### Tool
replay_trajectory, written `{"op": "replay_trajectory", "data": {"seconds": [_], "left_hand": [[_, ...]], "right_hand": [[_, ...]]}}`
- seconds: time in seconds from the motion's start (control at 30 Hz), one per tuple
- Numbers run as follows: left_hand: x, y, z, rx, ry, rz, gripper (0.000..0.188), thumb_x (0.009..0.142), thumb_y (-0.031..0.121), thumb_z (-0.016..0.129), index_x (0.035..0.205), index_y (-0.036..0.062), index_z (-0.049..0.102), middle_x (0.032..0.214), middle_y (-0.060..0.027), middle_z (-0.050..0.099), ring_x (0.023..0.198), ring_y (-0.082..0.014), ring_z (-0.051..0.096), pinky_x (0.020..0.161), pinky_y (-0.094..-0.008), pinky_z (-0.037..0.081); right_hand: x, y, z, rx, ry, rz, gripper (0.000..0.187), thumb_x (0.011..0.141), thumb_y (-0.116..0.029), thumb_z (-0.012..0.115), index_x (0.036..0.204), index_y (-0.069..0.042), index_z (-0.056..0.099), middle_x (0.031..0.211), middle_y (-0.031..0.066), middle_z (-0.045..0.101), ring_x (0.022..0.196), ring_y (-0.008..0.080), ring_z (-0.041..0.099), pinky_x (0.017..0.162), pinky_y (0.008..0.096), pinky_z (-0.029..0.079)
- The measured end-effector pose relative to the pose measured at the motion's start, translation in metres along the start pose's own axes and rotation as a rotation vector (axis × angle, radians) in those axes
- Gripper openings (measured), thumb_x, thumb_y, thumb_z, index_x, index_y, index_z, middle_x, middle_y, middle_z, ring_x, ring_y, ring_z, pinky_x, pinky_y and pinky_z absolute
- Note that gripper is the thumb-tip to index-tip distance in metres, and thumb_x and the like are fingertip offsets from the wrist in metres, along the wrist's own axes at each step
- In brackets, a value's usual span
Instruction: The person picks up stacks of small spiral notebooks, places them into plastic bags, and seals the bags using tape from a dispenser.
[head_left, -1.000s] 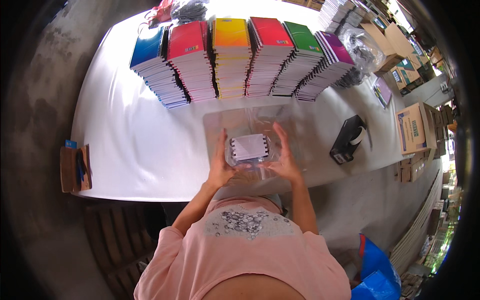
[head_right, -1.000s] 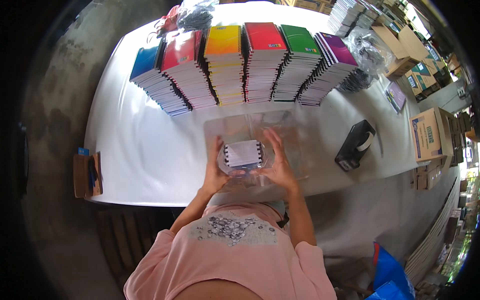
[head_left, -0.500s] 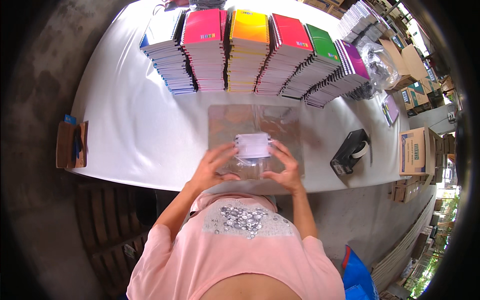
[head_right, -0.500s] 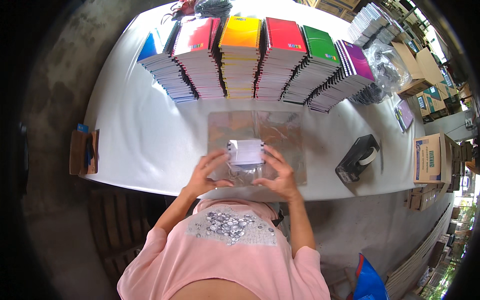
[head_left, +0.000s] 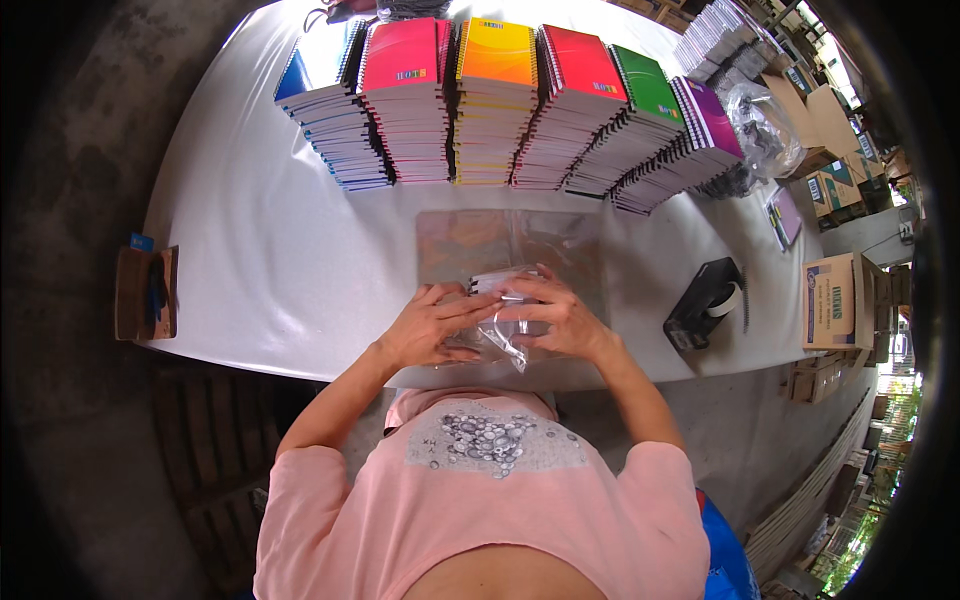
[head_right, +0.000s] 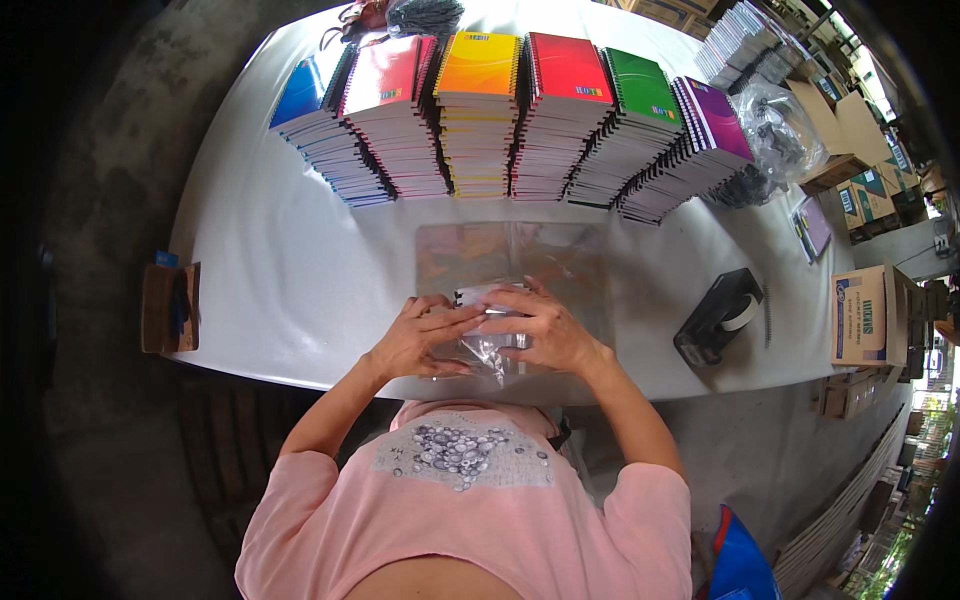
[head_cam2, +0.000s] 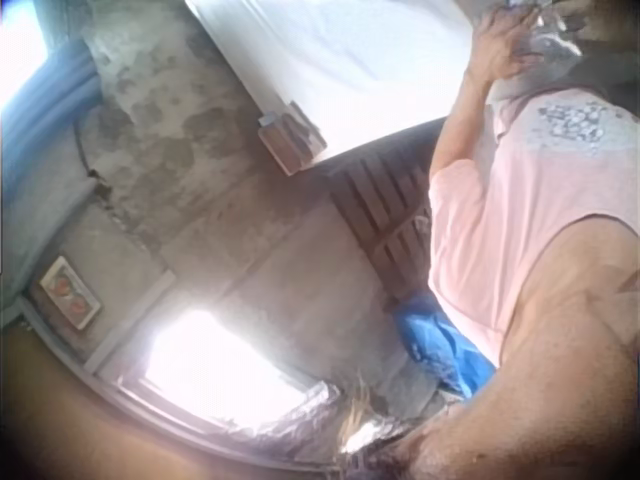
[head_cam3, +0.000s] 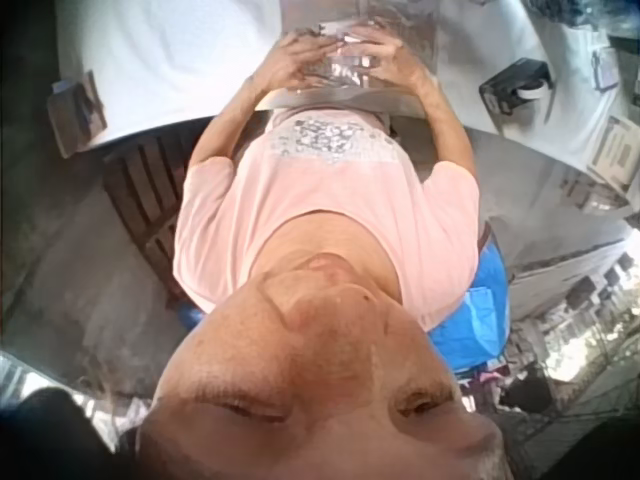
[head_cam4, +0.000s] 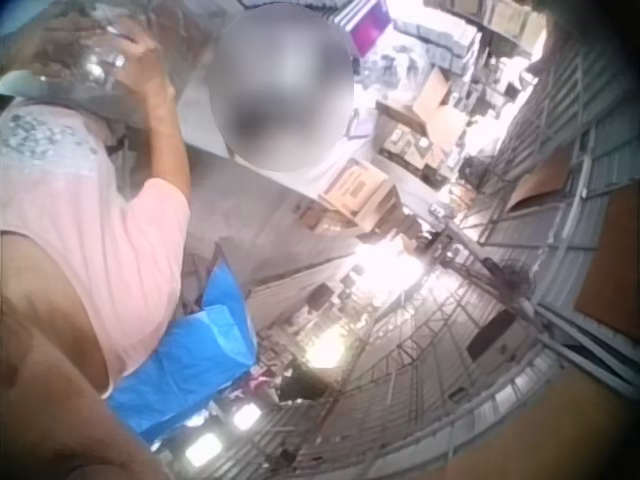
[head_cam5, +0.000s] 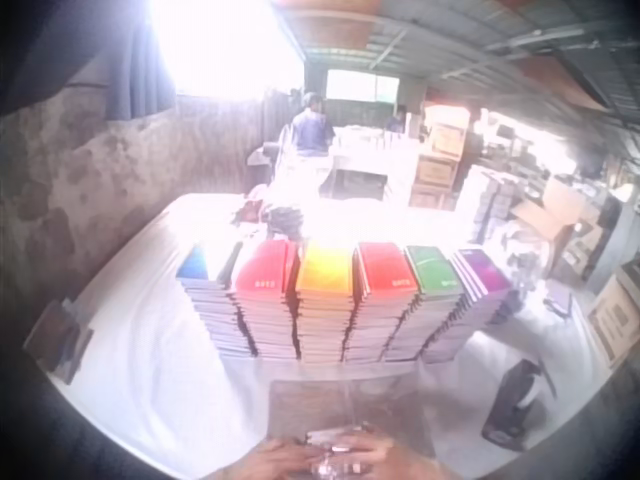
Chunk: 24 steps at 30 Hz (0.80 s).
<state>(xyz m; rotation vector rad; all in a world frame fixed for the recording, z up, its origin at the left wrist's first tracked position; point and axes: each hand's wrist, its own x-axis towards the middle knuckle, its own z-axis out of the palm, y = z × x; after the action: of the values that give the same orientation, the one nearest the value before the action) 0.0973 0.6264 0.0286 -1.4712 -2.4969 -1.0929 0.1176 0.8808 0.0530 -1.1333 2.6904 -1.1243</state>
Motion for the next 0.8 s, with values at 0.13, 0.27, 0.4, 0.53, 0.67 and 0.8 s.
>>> {"op": "replay_trajectory", "data": {"seconds": [0.13,0.27,0.4,0.53,0.67,0.8], "left_hand": [[0.018,0.014,-0.014,0.310,-0.216,-0.010,0.076,0.064,0.038,0.073,0.133,0.0203,0.045,0.139,0.0095,0.039,0.101,-0.0184,0.044,0.084,-0.0365,0.033],[0.022,0.020,-0.021,0.451,-0.307,-0.003,0.077,0.062,0.036,0.075,0.131,0.0217,0.045,0.140,0.0077,0.037,0.110,-0.0180,0.042,0.087,-0.0408,0.033],[0.035,0.011,-0.030,0.398,-0.426,0.080,0.085,0.058,0.031,0.077,0.133,0.0253,0.038,0.144,0.0033,0.030,0.125,-0.0181,0.035,0.093,-0.0481,0.032],[0.054,0.011,-0.033,0.319,-0.514,0.102,0.092,0.052,0.026,0.081,0.132,0.0300,0.035,0.146,0.0003,0.025,0.133,-0.0169,0.026,0.095,-0.0580,0.028],[0.052,0.010,-0.039,0.352,-0.567,0.053,0.099,0.047,0.023,0.083,0.132,0.0386,0.035,0.146,0.0019,0.023,0.133,-0.0169,0.026,0.097,-0.0632,0.024],[0.053,0.012,-0.038,0.466,-0.529,0.065,0.105,0.043,0.025,0.085,0.132,0.0446,0.032,0.147,0.0039,0.022,0.137,-0.0216,0.019,0.101,-0.0635,0.017]], "right_hand": [[-0.001,0.001,-0.004,0.016,-0.021,0.048,0.044,0.061,-0.015,0.077,0.103,-0.021,0.068,0.130,0.0067,0.049,0.121,0.0232,0.045,0.106,0.0446,0.026],[-0.015,0.001,-0.033,0.507,0.342,0.239,0.027,0.064,-0.011,0.074,0.091,-0.013,0.071,0.137,0.0132,0.041,0.129,0.0261,0.035,0.107,0.0416,0.024],[-0.121,0.043,-0.071,-0.094,1.272,0.921,0.023,0.078,-0.016,0.068,0.095,-0.002,0.063,0.111,0.0101,0.051,0.106,0.0240,0.050,0.090,0.0386,0.041],[-0.269,0.093,-0.063,-0.398,1.346,1.324,0.040,0.083,-0.039,0.062,0.097,-0.002,0.063,0.110,0.0116,0.055,0.099,0.0241,0.053,0.086,0.0382,0.042],[-0.241,0.086,-0.067,0.371,1.259,1.528,0.039,0.081,-0.047,0.063,0.092,-0.010,0.067,0.083,0.0022,0.060,0.064,0.0122,0.053,0.042,0.0266,0.031],[-0.232,0.069,-0.071,0.922,1.653,1.238,0.029,0.079,-0.036,0.069,0.091,-0.010,0.065,0.087,0.0000,0.056,0.071,0.0160,0.051,0.063,0.0322,0.044]]}}
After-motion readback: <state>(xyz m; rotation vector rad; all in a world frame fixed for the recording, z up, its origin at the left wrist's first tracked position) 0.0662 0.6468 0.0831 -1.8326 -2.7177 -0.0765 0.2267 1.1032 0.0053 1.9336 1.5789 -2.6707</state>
